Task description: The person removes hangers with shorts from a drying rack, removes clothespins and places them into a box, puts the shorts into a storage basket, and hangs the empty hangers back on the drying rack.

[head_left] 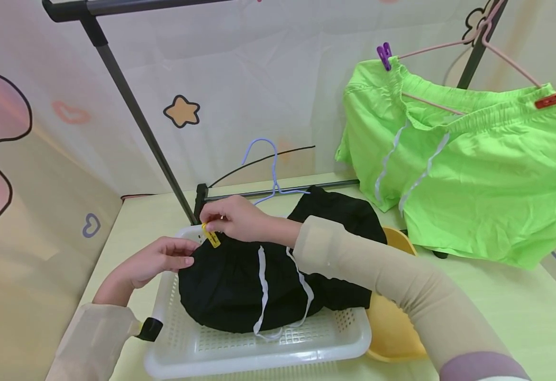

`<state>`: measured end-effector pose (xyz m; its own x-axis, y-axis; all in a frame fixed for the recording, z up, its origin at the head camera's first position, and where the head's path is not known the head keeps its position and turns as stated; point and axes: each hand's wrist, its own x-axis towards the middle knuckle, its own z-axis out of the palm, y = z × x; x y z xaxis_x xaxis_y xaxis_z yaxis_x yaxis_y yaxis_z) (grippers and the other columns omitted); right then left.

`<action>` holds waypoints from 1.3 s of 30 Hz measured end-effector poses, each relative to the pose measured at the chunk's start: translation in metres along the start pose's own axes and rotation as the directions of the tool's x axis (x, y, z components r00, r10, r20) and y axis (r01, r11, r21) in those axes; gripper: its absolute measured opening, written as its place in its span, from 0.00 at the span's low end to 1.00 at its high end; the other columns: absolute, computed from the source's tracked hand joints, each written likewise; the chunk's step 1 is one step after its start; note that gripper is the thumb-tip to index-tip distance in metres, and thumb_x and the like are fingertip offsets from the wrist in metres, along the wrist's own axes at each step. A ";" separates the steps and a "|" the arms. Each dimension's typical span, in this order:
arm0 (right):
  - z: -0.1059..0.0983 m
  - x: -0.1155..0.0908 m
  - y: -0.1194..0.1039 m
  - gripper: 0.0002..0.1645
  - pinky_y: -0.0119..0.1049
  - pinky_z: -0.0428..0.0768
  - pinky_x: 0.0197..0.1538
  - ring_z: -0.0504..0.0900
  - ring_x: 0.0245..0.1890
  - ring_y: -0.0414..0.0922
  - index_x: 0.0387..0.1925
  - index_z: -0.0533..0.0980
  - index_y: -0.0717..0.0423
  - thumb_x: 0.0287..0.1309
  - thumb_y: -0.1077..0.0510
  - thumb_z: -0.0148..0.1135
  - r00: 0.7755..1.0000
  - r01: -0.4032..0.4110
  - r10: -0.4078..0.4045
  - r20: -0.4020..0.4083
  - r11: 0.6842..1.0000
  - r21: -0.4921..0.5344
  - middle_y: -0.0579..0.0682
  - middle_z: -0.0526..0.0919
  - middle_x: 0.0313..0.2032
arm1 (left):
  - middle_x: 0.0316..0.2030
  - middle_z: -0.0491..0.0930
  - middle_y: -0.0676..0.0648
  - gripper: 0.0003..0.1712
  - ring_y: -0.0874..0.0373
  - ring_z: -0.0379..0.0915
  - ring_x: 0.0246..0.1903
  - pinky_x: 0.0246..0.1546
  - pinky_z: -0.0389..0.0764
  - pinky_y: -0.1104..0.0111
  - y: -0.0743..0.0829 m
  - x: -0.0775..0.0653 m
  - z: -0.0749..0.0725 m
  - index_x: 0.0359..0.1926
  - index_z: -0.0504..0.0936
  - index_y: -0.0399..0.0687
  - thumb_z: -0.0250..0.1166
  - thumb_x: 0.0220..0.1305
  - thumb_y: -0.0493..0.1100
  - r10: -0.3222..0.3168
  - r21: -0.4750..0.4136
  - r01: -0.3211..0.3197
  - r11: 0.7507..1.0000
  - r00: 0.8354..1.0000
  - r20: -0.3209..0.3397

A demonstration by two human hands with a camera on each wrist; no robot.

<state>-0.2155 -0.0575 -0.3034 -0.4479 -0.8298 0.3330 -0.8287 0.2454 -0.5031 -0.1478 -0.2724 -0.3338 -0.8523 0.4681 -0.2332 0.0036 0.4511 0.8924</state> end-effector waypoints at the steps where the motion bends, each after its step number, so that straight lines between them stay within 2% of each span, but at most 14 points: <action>1: 0.000 -0.001 0.001 0.04 0.21 0.69 0.36 0.73 0.29 0.37 0.31 0.76 0.56 0.55 0.60 0.57 1.000 -0.013 0.013 -0.008 1.000 0.024 0.45 0.80 0.30 | 0.30 0.73 0.58 0.21 0.65 0.68 0.33 0.37 0.74 0.70 0.000 0.000 0.000 0.50 0.68 0.26 0.55 0.60 0.40 0.000 0.001 0.000 1.000 1.000 0.002; 7: 0.001 -0.003 0.005 0.03 0.22 0.70 0.35 0.75 0.31 0.37 0.32 0.76 0.57 0.55 0.61 0.57 0.996 -0.083 0.088 -0.029 0.986 0.144 0.47 0.81 0.30 | 0.29 0.72 0.58 0.22 0.64 0.68 0.33 0.37 0.73 0.69 0.001 0.001 0.000 0.50 0.68 0.27 0.56 0.60 0.41 -0.008 0.016 0.008 1.000 1.000 0.009; 19: -0.002 -0.003 0.002 0.04 0.22 0.71 0.35 0.75 0.30 0.39 0.32 0.77 0.60 0.53 0.63 0.58 0.984 -0.152 0.172 -0.048 0.947 0.282 0.51 0.81 0.28 | 0.29 0.73 0.59 0.23 0.65 0.68 0.33 0.37 0.73 0.69 0.004 0.000 0.000 0.50 0.68 0.25 0.55 0.60 0.40 0.003 0.019 -0.003 1.000 1.000 0.014; 39: -0.002 -0.002 0.006 0.03 0.25 0.71 0.34 0.73 0.29 0.39 0.30 0.76 0.59 0.54 0.64 0.57 0.959 -0.210 0.268 -0.090 0.888 0.410 0.51 0.78 0.27 | 0.32 0.76 0.61 0.23 0.66 0.71 0.34 0.39 0.75 0.71 0.006 0.003 -0.002 0.53 0.67 0.26 0.55 0.61 0.39 0.033 0.034 -0.034 0.999 0.999 0.033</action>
<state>-0.2201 -0.0532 -0.3055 -0.6822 -0.6848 0.2561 -0.5040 0.1867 -0.8433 -0.1511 -0.2698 -0.3282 -0.8341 0.5073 -0.2166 0.0500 0.4606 0.8862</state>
